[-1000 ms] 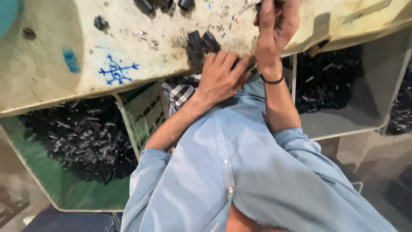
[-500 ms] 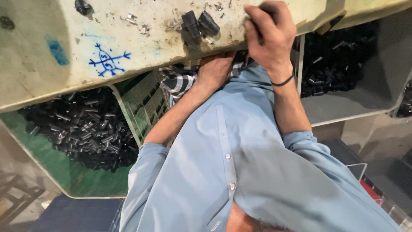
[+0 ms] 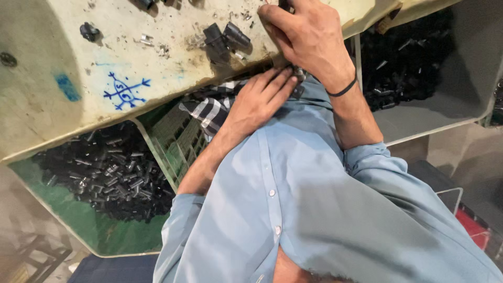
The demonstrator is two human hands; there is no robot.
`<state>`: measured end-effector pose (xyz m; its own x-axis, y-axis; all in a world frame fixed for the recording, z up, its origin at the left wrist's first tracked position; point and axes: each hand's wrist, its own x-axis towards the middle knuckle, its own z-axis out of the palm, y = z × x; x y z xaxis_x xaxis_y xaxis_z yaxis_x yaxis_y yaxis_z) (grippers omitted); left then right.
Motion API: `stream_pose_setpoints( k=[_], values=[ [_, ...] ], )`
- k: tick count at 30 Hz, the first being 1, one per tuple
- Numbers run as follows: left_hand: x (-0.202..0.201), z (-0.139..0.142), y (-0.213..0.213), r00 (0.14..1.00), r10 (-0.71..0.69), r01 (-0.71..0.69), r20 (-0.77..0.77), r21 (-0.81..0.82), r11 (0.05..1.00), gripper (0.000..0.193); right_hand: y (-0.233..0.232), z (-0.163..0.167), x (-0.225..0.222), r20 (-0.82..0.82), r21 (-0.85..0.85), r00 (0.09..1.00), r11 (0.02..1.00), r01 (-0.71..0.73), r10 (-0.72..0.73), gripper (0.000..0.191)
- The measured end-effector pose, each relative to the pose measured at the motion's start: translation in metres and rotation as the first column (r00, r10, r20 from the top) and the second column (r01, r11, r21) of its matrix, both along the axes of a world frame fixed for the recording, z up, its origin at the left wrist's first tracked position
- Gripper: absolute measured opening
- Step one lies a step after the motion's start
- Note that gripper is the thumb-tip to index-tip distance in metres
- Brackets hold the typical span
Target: The person repeatedly picks up small black plastic pipe fittings from a table, joins two pieces together by hand, and places the assembled units back on the table. They briefly wipe their face with a cloth before resuming assembly.
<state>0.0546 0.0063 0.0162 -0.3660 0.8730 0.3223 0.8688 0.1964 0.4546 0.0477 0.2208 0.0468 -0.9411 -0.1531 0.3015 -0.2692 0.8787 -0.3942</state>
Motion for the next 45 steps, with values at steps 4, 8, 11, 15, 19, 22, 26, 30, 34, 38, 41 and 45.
stream_pose_setpoints(
  k=[4,8,11,15,19,22,26,30,34,38,41,45],
  values=[
    [-0.005,0.026,-0.002,0.997,-0.074,0.072,0.035,0.064,0.995,0.043,0.002,0.006,-0.002,0.016,-0.04,1.0,0.999,-0.018,0.019,0.021],
    [-0.006,0.047,-0.014,0.99,-0.102,0.091,0.092,0.123,0.988,0.043,0.001,0.011,-0.002,0.038,-0.07,0.999,0.998,-0.007,0.01,0.018],
    [-0.025,0.055,-0.017,0.997,-0.038,0.021,0.07,0.236,0.972,0.041,0.001,0.012,-0.003,0.036,-0.057,0.999,0.998,-0.005,0.007,0.019],
    [-0.077,0.042,-0.004,0.861,0.48,-0.389,-0.169,0.391,0.834,0.041,0.001,0.011,-0.005,-0.022,0.03,0.999,0.999,0.032,-0.032,0.025],
    [-0.075,0.032,-0.014,0.803,0.596,-0.513,-0.025,0.482,0.711,0.038,-0.003,0.012,-0.006,-0.106,-0.164,0.987,0.981,0.1,-0.118,0.036],
    [-0.049,0.027,-0.016,0.942,0.32,-0.329,0.103,0.098,0.939,0.025,-0.008,0.012,-0.008,-0.038,-0.267,0.988,0.954,0.137,-0.152,0.032],
    [-0.056,0.018,-0.004,0.945,0.326,-0.319,-0.009,-0.225,0.921,0.043,-0.016,0.012,-0.019,-0.119,-0.256,0.987,0.964,0.072,-0.105,0.033],
    [-0.083,0.026,-0.006,0.817,0.564,-0.556,-0.116,0.096,0.826,0.035,-0.029,0.013,-0.035,-0.145,-0.272,0.986,0.961,0.045,-0.087,0.045],
    [-0.086,0.038,-0.008,0.762,0.627,-0.647,0.163,0.231,0.727,0.028,-0.039,0.01,-0.054,-0.2,-0.32,0.979,0.947,-0.035,-0.031,0.066],
    [-0.087,0.032,-0.001,0.626,0.433,-0.719,0.649,0.264,0.644,0.036,-0.054,-0.003,-0.061,-0.227,-0.579,0.966,0.814,-0.033,-0.122,0.052],
    [-0.095,0.024,-0.001,0.778,0.377,-0.606,0.502,0.444,0.66,0.034,-0.056,-0.012,-0.058,-0.193,-0.664,0.974,0.747,-0.04,-0.119,0.044],
    [-0.099,0.021,-0.005,0.801,0.412,-0.593,0.434,0.476,0.65,0.025,-0.049,-0.013,-0.052,-0.216,-0.614,0.974,0.785,-0.085,-0.064,0.037]
  ],
)
